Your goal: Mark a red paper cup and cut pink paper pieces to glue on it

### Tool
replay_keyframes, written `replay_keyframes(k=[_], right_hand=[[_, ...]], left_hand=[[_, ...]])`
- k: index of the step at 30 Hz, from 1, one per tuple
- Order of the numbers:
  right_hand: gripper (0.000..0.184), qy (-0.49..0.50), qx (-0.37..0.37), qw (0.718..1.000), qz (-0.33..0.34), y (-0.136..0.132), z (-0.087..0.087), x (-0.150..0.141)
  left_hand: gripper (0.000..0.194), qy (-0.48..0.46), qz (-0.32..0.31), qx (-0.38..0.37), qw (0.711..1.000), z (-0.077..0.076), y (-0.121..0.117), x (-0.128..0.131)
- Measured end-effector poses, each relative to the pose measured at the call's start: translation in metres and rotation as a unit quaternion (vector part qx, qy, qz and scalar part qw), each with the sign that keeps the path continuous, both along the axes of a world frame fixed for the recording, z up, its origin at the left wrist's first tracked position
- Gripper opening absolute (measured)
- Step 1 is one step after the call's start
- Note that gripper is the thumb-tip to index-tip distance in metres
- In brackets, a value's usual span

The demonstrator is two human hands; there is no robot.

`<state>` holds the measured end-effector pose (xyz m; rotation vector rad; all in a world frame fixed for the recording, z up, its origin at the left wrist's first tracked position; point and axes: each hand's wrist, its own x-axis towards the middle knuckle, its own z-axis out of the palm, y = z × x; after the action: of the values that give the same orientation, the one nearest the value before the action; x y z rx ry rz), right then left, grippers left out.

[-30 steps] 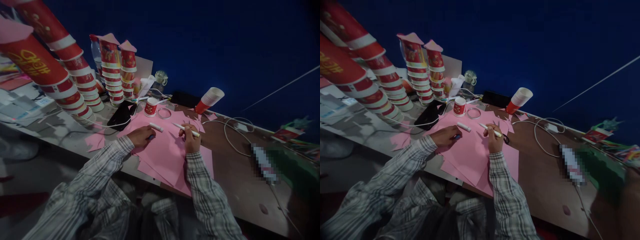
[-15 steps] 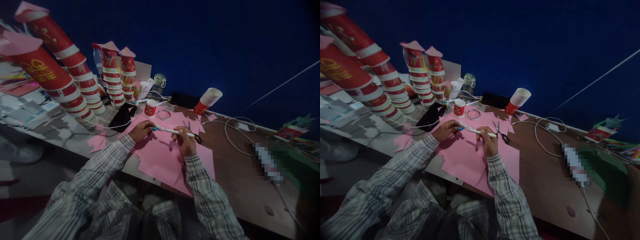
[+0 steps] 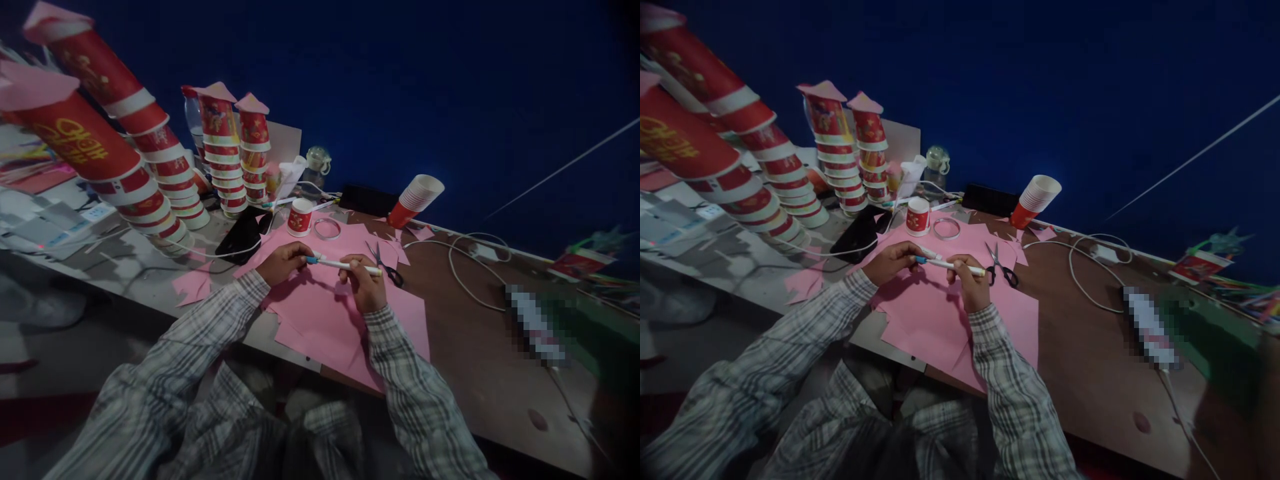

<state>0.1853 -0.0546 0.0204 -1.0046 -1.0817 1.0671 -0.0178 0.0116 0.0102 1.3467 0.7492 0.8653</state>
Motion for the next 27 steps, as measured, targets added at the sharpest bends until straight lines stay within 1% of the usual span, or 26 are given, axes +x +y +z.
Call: replay_keyframes(k=[3,7,9,12,15,19,23,27], right_hand=[[0.024,-0.014,0.012,1.000,-0.001,0.000,-0.001,0.000],[0.022,-0.070,0.019,0.997,-0.007,-0.003,0.003,-0.001],[0.021,-0.096,0.021,0.995,-0.008,-0.005,0.006,-0.002],[0.018,-0.136,0.021,0.990,0.004,-0.009,0.009,-0.003],[0.018,-0.151,0.019,0.988,0.020,-0.011,0.011,-0.004],[0.019,-0.138,0.013,0.990,0.035,-0.010,0.010,-0.002],[0.018,-0.142,0.002,0.989,0.042,-0.008,0.009,-0.001],[0.018,-0.165,0.015,0.985,0.040,-0.008,0.011,-0.001]], left_hand=[[0.017,0.013,0.015,0.004,1.000,0.000,-0.002,0.001],[0.014,0.063,0.030,0.048,0.996,0.002,-0.005,0.002],[0.015,0.079,0.024,0.065,0.994,0.004,-0.007,0.002],[0.015,0.070,0.007,0.074,0.995,0.007,-0.009,0.002],[0.017,0.028,-0.012,0.057,0.998,0.008,-0.009,0.002],[0.023,-0.034,-0.040,0.005,0.999,0.004,-0.009,0.003],[0.022,-0.030,-0.034,-0.025,0.999,0.001,-0.011,0.006],[0.021,-0.031,-0.045,-0.045,0.997,0.001,-0.012,0.006]])
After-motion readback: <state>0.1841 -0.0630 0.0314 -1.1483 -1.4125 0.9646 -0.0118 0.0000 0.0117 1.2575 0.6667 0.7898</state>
